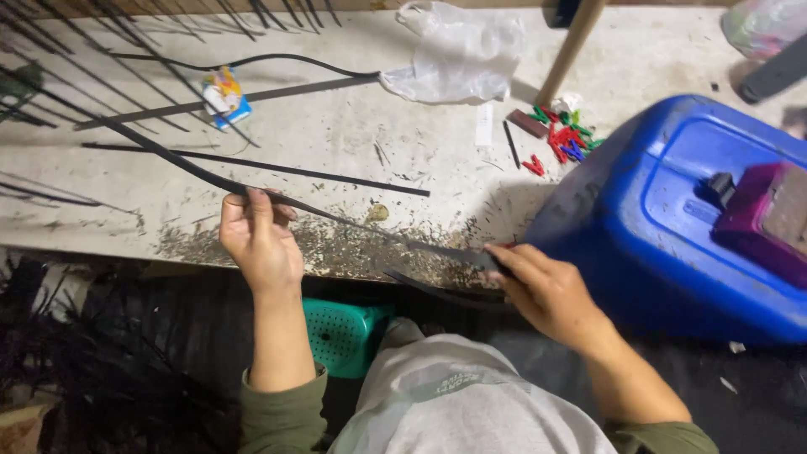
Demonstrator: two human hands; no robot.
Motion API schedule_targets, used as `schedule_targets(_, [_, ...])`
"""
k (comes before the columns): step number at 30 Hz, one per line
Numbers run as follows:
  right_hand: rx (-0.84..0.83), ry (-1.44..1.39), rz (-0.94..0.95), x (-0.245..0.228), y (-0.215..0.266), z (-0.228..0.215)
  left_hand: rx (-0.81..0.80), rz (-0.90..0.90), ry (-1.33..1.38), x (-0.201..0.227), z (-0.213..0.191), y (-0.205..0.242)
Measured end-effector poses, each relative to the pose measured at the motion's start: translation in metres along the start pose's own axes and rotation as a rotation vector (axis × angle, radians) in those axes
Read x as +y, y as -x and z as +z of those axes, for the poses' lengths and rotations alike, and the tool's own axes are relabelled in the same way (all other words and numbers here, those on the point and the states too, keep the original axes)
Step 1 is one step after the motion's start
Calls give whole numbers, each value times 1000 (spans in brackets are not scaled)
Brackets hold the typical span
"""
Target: Applying edge paint to long leather strips using a specialized applicator and hanging them on a rack to dry.
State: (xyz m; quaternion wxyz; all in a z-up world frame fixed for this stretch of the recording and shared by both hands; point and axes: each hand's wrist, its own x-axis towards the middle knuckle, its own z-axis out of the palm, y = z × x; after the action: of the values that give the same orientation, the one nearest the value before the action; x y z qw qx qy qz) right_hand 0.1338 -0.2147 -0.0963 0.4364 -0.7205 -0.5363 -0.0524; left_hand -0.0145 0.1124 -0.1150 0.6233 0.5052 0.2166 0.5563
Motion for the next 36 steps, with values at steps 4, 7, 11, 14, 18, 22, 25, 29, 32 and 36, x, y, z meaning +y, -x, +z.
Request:
schedule_targets(4, [-31,280,49,-5,4,-29,142,-262,78,-69,-17,-14])
schedule_targets(7, [-68,428,98,-17,1,-43,162,-420,93,-114,-21,-18])
schedule_targets(11, [-137,617,119,-31,-11,-51,137,-651,126,-194,-32,-19])
schedule_targets(14, [-137,735,107,-33,-18,-52,9,-746,-58,-252,-38,-14])
schedule_targets(18, [-101,877,123,-26,-25,-44,-372,-623,-681,-197,18,-5])
schedule_targets(22, [-67,935,116,3,-20,-27,-908,97,-598,-109,112,47])
schedule_targets(25, [-41,919,110,8,-22,-28,-1325,158,-253,-92,150,71])
schedule_targets(29, [-7,813,135,-6,-5,-74,-1378,388,-199,-131,170,44])
schedule_targets(32, [-33,814,183,-4,41,-127,-1295,337,-289,-141,171,-19])
schedule_targets(36, [-48,724,250,-15,74,-215,-1162,333,-406,-121,184,-64])
